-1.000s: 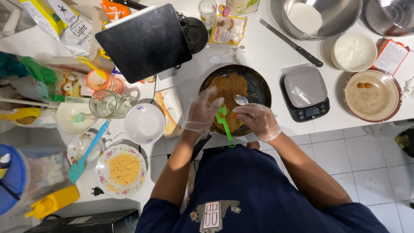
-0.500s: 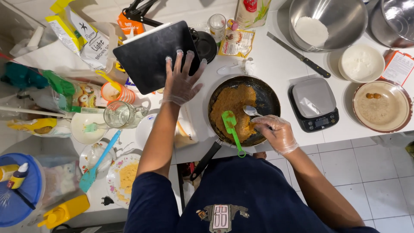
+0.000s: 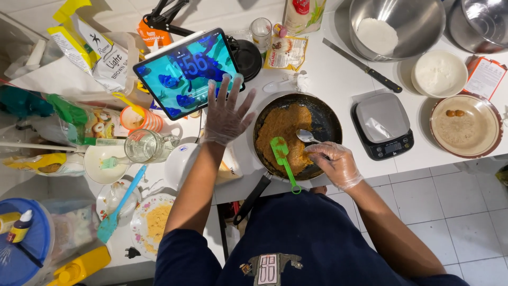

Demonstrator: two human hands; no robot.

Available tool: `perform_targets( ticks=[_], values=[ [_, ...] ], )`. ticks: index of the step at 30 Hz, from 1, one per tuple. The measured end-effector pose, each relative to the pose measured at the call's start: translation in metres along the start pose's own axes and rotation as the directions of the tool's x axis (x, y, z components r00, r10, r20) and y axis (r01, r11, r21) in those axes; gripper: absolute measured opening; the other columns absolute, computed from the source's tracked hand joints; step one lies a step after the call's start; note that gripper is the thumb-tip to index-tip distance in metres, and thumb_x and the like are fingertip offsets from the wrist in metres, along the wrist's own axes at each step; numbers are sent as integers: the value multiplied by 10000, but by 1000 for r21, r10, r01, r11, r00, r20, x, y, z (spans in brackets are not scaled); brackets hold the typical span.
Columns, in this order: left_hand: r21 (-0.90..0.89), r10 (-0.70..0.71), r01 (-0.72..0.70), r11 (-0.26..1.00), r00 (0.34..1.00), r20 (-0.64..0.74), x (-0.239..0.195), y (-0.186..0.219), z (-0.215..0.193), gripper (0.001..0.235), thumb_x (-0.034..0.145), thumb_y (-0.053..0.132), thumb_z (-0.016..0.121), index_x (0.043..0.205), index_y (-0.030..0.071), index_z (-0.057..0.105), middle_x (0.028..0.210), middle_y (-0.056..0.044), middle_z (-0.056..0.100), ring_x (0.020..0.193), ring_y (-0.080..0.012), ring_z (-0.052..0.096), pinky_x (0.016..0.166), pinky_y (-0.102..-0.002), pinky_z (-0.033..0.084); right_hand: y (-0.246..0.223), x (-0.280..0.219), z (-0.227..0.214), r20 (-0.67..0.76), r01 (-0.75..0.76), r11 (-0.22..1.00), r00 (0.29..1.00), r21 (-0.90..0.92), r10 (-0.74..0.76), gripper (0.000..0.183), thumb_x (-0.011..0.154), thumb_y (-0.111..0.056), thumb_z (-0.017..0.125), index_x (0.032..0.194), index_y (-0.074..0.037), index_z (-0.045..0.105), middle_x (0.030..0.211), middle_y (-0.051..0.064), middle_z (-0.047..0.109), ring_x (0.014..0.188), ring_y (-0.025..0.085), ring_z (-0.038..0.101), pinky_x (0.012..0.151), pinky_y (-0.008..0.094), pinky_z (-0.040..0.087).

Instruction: The person scoops a thick orange paste from a pan using a spoon and a spatula, weighs small portions on a digital scale, and rolls them into balls by hand. The finished balls are placed on a plate.

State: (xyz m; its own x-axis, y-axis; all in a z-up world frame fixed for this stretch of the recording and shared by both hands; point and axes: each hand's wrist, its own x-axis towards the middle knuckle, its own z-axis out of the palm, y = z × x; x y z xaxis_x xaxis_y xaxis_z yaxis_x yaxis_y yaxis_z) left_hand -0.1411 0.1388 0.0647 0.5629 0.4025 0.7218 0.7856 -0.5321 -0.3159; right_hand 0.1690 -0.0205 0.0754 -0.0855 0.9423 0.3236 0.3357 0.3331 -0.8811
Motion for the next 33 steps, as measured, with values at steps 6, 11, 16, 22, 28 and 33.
perform_targets(
  ticks=[6, 11, 16, 22, 28, 33],
  values=[
    [-31, -20, 22, 999, 998, 52, -5, 20, 6, 683, 959, 540, 583, 1569, 277, 423, 1568, -203, 413, 1392, -473, 449, 1081, -687, 354, -1, 2, -1, 19, -37, 999, 999, 12, 37, 113, 874, -71, 787, 971, -17, 808, 950, 217, 766, 895, 392, 737, 789, 465, 570],
    [-798, -359, 601, -53, 734, 577, 10, 123, -30, 454, 929, 263, 793, 1348, 147, 661, 1278, -137, 684, 1178, -298, 673, 1012, -419, 556, -1, 2, -1, -8, -43, 999, 999, -2, 43, 139, 858, -91, 811, 977, -20, 802, 950, 203, 768, 857, 365, 740, 746, 443, 576],
    [-529, -274, 571, -627, 475, 836, -19, 202, -12, 474, 846, 121, 858, 1298, 130, 716, 1159, -204, 738, 1030, -240, 725, 875, -384, 639, 10, 2, -2, -16, -70, 997, 997, 37, 71, 160, 824, -69, 824, 982, -44, 812, 935, 166, 776, 843, 317, 745, 749, 426, 585],
    [-452, -266, 502, -737, 400, 877, -3, 219, -30, 258, 905, 94, 794, 1149, 24, 750, 1009, -190, 767, 886, -210, 740, 793, -372, 644, -7, -3, -2, -23, -226, 965, 973, 131, 231, 252, 775, -37, 855, 1015, 11, 794, 979, 222, 762, 908, 327, 734, 789, 457, 573],
    [-319, -204, 539, -780, 263, 943, 1, 222, -38, 210, 886, 90, 793, 1087, 30, 772, 952, -172, 776, 884, -226, 754, 801, -351, 643, 3, -10, -4, -44, -342, 916, 933, 210, 358, 206, 790, -40, 860, 990, -18, 817, 937, 175, 776, 878, 212, 708, 783, 392, 577],
    [-271, -212, 566, -778, 169, 962, -11, 237, -19, 188, 851, 11, 775, 1039, 14, 771, 935, -196, 768, 840, -260, 755, 804, -370, 650, 2, -8, -5, -81, -354, 933, 930, 66, 358, 169, 764, -79, 882, 928, -93, 841, 849, 126, 780, 788, 192, 711, 717, 367, 560]
  ],
)
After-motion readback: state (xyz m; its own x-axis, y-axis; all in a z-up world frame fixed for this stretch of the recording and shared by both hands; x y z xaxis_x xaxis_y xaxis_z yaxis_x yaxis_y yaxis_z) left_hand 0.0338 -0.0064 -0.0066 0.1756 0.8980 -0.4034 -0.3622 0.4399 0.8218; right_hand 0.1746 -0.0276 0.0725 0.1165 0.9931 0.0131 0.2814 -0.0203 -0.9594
